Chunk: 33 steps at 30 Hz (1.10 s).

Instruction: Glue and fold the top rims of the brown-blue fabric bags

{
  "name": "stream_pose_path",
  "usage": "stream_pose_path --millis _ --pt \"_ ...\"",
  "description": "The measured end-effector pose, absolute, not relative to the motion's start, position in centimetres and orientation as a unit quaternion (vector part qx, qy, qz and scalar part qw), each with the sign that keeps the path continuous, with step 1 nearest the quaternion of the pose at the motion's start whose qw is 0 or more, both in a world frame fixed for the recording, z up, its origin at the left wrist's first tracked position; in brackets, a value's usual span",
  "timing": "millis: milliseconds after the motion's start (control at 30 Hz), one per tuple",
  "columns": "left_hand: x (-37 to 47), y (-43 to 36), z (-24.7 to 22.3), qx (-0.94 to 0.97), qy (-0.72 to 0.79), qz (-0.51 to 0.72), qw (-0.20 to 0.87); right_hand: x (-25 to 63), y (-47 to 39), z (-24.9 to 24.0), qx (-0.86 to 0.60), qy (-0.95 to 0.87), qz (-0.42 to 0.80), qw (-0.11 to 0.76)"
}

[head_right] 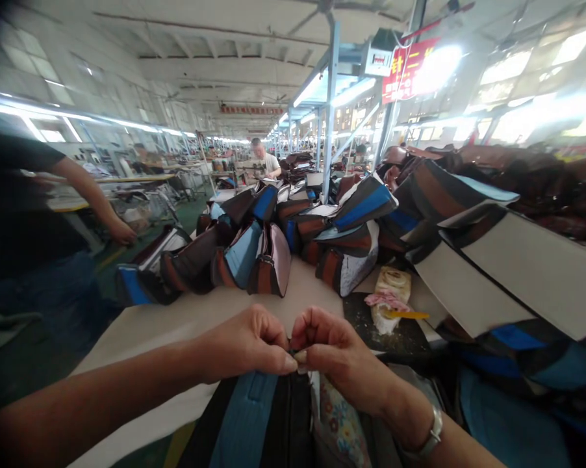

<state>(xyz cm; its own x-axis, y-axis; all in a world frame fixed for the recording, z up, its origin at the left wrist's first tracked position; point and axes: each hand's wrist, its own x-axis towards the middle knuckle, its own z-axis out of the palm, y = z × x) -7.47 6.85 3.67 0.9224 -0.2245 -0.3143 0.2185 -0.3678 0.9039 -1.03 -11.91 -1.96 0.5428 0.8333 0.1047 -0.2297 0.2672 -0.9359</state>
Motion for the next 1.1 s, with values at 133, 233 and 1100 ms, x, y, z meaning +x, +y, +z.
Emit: stream_pose_path --millis 133,233,1100 --pt "-7.76 7.0 3.84 0.818 -0.006 -0.186 0.545 -1.23 -11.76 -1.47 -0.483 -0.312 0.363 0.733" --pt "-7.84 7.11 3.63 0.804 0.002 -0.191 0.563 -1.49 -11.8 -1.36 -0.485 -0.316 0.361 0.731" --pt "-7.65 7.13 3.18 0.8 0.005 -0.183 0.572 -1.51 -11.06 -1.2 -0.469 -0.267 0.371 0.756"
